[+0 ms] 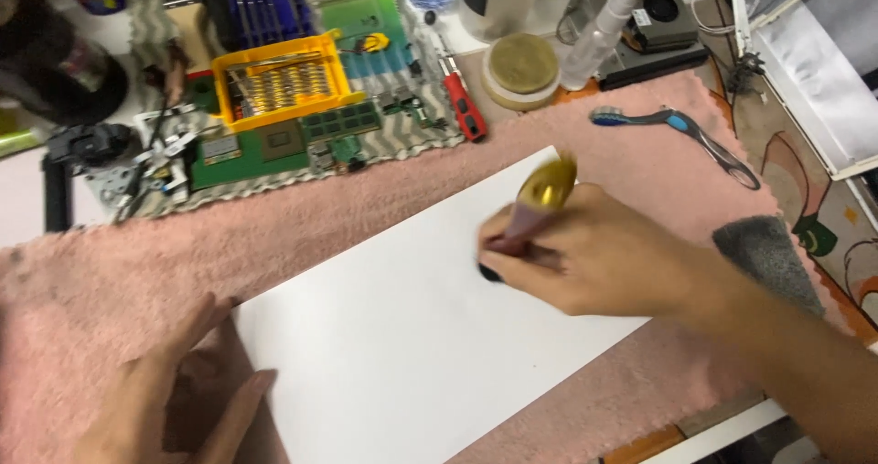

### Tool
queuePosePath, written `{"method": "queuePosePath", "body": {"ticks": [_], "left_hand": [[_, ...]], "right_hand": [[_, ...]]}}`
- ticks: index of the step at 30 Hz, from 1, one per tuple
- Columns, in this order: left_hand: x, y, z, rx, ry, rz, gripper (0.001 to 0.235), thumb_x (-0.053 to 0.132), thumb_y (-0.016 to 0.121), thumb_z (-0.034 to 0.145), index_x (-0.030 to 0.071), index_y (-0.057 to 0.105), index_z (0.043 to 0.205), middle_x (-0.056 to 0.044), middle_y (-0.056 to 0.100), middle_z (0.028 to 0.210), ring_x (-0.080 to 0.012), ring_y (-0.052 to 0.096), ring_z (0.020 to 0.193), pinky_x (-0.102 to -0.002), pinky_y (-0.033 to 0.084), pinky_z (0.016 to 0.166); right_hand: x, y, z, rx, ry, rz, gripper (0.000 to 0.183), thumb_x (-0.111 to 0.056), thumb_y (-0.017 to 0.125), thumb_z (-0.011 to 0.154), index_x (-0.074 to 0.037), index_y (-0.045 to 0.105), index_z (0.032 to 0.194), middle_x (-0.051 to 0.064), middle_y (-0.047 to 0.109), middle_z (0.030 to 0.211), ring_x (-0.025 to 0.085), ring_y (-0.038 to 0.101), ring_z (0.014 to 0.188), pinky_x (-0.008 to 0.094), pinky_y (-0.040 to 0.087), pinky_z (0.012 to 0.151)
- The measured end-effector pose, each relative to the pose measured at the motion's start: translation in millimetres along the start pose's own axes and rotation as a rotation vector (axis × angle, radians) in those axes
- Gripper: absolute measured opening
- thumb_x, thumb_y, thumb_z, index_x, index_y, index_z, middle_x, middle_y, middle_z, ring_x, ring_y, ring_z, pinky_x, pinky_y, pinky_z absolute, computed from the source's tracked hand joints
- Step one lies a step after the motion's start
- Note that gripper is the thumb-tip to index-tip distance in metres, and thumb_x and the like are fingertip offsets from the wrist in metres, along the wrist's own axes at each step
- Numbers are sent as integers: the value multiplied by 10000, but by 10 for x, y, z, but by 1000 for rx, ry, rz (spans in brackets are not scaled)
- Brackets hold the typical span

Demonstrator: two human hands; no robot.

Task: The person cleans a white sheet of paper on a pink towel using a brush, a green sponge, a kneaded eraser, and a grey eraser. They wipe the paper surface repeatedly with each tool in sequence.

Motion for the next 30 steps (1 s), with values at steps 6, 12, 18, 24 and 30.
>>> {"method": "queuePosePath", "body": {"ticks": [6, 12, 18, 24, 30], "left_hand": [[75, -53, 238, -70, -61, -272, 894, -84, 847, 843, -124, 568, 1692, -203, 794, 1104, -248, 823, 963, -366, 692, 978], [122, -20, 386, 0, -433, -609, 764, -224, 753, 910, -79, 655, 1653, -251, 771, 1164, -281, 759, 938, -317, 586, 865], [113, -87, 715, -88, -507, -543, 692, -98, 804, 918, -28, 694, 1598, -182, 829, 1176, -203, 785, 1065, -277, 607, 1038], [30, 35, 597, -44, -389, -572, 602, -133, 802, 942, -82, 683, 1531, -224, 799, 1198, -231, 779, 1139, -299, 633, 1110], [124, 13, 617, -55, -383, -477, 564, -80, 835, 961, -69, 715, 1512, -204, 818, 1186, -223, 794, 1109, -299, 650, 1087]], "right_hand": [[-9, 51, -239, -365, -187, 127, 353, -400, 500, 1200, -170, 763, 1154, 2, 871, 1036, 197, 796, 980, 399, 606, 913], [12, 125, -198, 27, -406, 438, 220, -132, 741, 1102, -138, 806, 1313, -1, 850, 974, 21, 613, 547, 136, 525, 498], [66, -44, -257, -23, -122, 376, 222, -277, 805, 1026, -284, 906, 1223, -128, 927, 963, 12, 734, 578, 195, 549, 550], [26, -20, -288, -347, -285, 454, 156, -277, 678, 1138, -247, 817, 1202, -64, 799, 906, 130, 730, 829, 319, 563, 727], [-108, 106, -258, -167, -390, 503, 185, -101, 737, 1068, -173, 809, 1222, -39, 838, 958, 62, 697, 733, 195, 575, 688]]}}
Point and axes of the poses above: each hand's wrist, its own z-axis towards the middle knuckle, its own y-axis out of the palm, x = y × z, the point moved 2 cm from there along z, towards the middle knuckle
